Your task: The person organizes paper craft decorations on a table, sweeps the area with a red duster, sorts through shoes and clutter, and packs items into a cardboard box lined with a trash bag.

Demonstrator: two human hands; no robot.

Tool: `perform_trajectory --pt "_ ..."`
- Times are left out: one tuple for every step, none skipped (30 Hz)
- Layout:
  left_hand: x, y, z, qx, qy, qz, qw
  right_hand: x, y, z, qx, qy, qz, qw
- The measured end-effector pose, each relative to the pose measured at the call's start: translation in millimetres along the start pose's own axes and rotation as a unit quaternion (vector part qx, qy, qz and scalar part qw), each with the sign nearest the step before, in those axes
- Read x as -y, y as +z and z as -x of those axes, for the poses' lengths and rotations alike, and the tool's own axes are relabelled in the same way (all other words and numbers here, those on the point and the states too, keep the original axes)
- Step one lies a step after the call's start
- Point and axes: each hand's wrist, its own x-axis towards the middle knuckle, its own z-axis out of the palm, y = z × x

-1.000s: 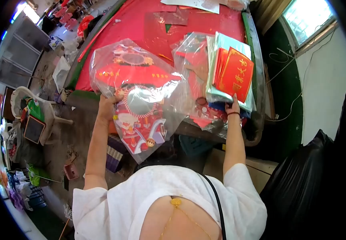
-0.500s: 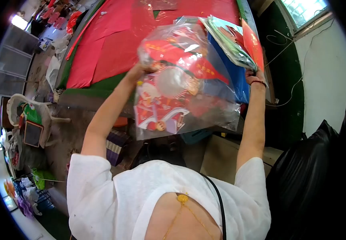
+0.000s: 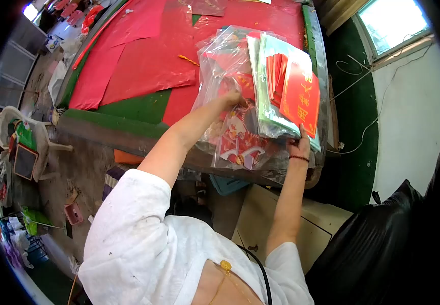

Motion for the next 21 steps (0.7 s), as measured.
perform_trajectory --pt "-3 -1 2 -0.002 0.033 -0.006 0.999 -1 -3 4 0.006 0.013 -0.019 1.000" --pt "-9 -1 9 -0.004 0.064 -0.014 0.998 -1 -7 6 0.000 0.020 -0.022 1.000" --pt "-12 -5 15 -0.005 0.061 -0.014 0.998 -1 -12 2 -0.002 0.022 -0.023 0.999" --pt "-17 -14 24 0.003 0.086 0.001 0.996 0 -18 -4 0.001 0.021 -0.039 0.999" --pt "-19 -26 29 0.012 0.110 0.015 0.994 0 -24 -6 0.004 0.019 -0.055 0.998" --pt "-19 -45 29 0.022 0.129 -0.045 0.990 1 -23 -4 -0.001 0.030 -0.068 0.997" --pt "-12 -65 32 0.033 0.146 -0.103 0.983 -2 -25 -6 0.000 0.015 -0.067 0.998" --pt "-18 -71 63 0.029 0.130 -0.100 0.986 -4 -32 -12 -0.018 0.024 -0.066 0.997" --pt "-27 -78 94 0.024 0.116 -0.098 0.988 -4 -37 -20 -0.035 0.032 -0.065 0.997" --pt "-18 -100 100 -0.009 0.104 -0.122 0.987 -3 -37 -21 0.001 0.038 -0.069 0.997" --pt "-12 -125 104 -0.042 0.093 -0.147 0.984 -4 -39 -26 0.019 0.033 -0.071 0.997" --pt "-15 -136 122 -0.063 0.085 -0.183 0.977 -4 -39 -30 0.014 0.033 -0.065 0.997" --pt "-20 -148 142 -0.083 0.078 -0.218 0.969 -5 -39 -35 0.010 0.033 -0.058 0.998" --pt "-8 -172 142 -0.082 0.090 -0.208 0.971 -7 -41 -40 0.009 0.034 -0.061 0.998" --pt "2 -196 138 -0.080 0.102 -0.198 0.972 -10 -45 -47 0.012 0.017 -0.049 0.999" --pt "5 -212 143 -0.080 0.099 -0.199 0.972 -13 -48 -51 0.013 0.001 -0.036 0.999" --pt "7 -218 153 -0.107 0.065 -0.149 0.981 -17 -49 -52 0.010 0.004 -0.037 0.999" --pt "9 -220 156 -0.134 0.032 -0.098 0.986 -23 -49 -53 -0.031 0.012 -0.013 0.999" --pt "12 -223 163 -0.134 0.030 -0.098 0.986 -29 -47 -51 -0.071 0.019 0.012 0.997" --pt "9 -215 181 -0.167 -0.015 -0.019 0.986 -32 -46 -45 -0.074 0.020 0.013 0.997" --pt "6 -209 193 -0.200 -0.058 0.060 0.976 -34 -45 -41 -0.097 0.017 0.039 0.994"
